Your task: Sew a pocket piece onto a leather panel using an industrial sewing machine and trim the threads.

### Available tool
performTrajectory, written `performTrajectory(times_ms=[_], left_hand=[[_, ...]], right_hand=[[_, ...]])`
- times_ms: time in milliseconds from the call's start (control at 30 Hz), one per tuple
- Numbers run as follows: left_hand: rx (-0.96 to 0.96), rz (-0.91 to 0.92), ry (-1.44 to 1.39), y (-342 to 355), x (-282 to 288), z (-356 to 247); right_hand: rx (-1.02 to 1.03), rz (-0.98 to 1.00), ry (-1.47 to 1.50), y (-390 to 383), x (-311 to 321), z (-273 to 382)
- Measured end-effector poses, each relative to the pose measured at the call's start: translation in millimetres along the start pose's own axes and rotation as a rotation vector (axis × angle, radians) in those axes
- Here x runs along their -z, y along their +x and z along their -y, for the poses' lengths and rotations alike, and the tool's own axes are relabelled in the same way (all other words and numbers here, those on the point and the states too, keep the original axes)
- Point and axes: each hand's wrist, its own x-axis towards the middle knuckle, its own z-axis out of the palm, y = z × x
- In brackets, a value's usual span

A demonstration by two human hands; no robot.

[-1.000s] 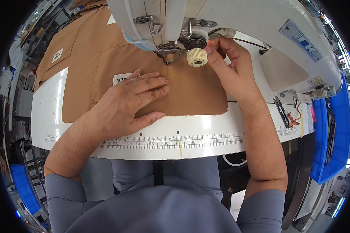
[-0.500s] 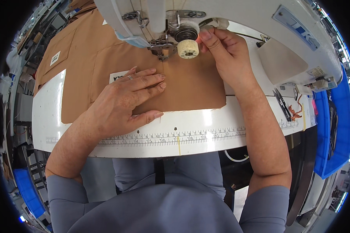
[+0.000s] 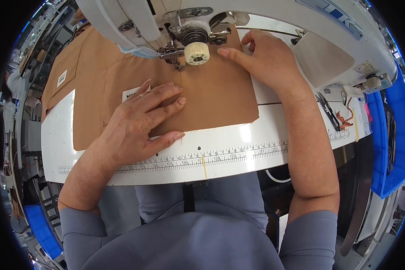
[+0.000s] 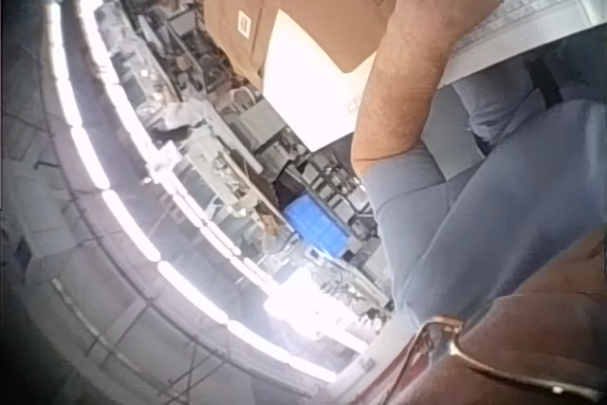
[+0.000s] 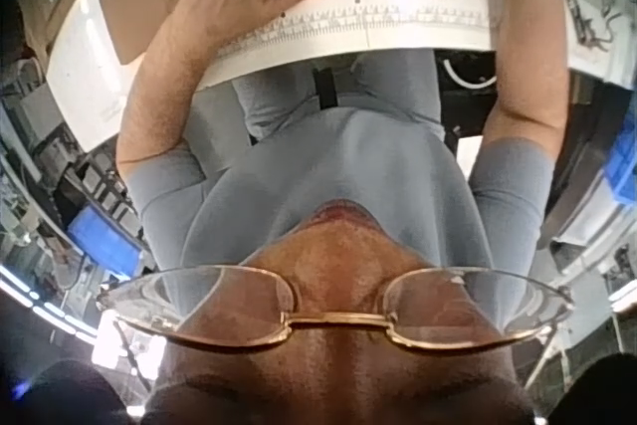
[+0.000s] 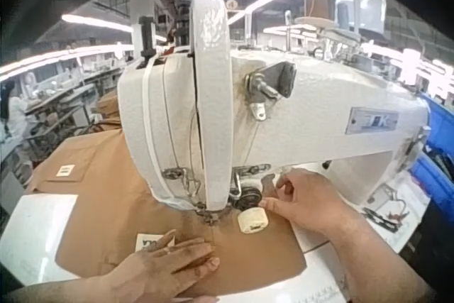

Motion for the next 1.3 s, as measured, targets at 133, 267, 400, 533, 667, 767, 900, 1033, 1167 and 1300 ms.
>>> performTrajectory(times_ms=[133, 267, 400, 533, 667, 767, 900, 1033, 1167, 1300], left_hand=[[0.008, 0.039, 0.007, -1.4, 0.2, -4.6], [-0.014, -0.021, 0.023, -0.9, -1.8, -5.0], [-0.02, -0.019, 0.051, -1.6, -0.6, -3.9], [-0.015, -0.007, 0.048, -2.0, 0.1, -4.1], [-0.006, -0.007, 0.038, -1.8, 0.3, -3.5], [0.0, -0.006, 0.032, -1.6, 0.1, -2.3], [0.004, -0.009, 0.026, -1.3, -0.4, -0.9], [0.02, -0.007, 0.01, -0.8, -0.5, 0.7], [0.023, -0.008, 0.028, 0.1, -0.4, 1.8], [0.03, -0.011, 0.03, 0.2, -0.2, 1.9]], right_hand=[[0.003, 0.037, -0.102, -3.0, -8.8, -2.1], [-0.016, 0.164, -0.092, 1.7, -8.2, -5.6], [-0.06, 0.152, 0.106, -0.5, -8.6, -6.8], [-0.016, 0.09, 0.083, -1.5, -10.7, -5.7], [-0.039, 0.124, 0.06, -0.6, -9.5, -4.5], [-0.073, 0.123, 0.04, -0.2, -10.2, -4.4], [-0.046, 0.095, -0.009, 2.5, -13.8, -7.4], [-0.021, 0.064, -0.037, 4.8, -16.8, -12.5], [-0.006, 0.044, -0.038, 6.0, -19.4, -14.2], [-0.034, 0.035, -0.045, 6.8, -19.9, -11.7]])
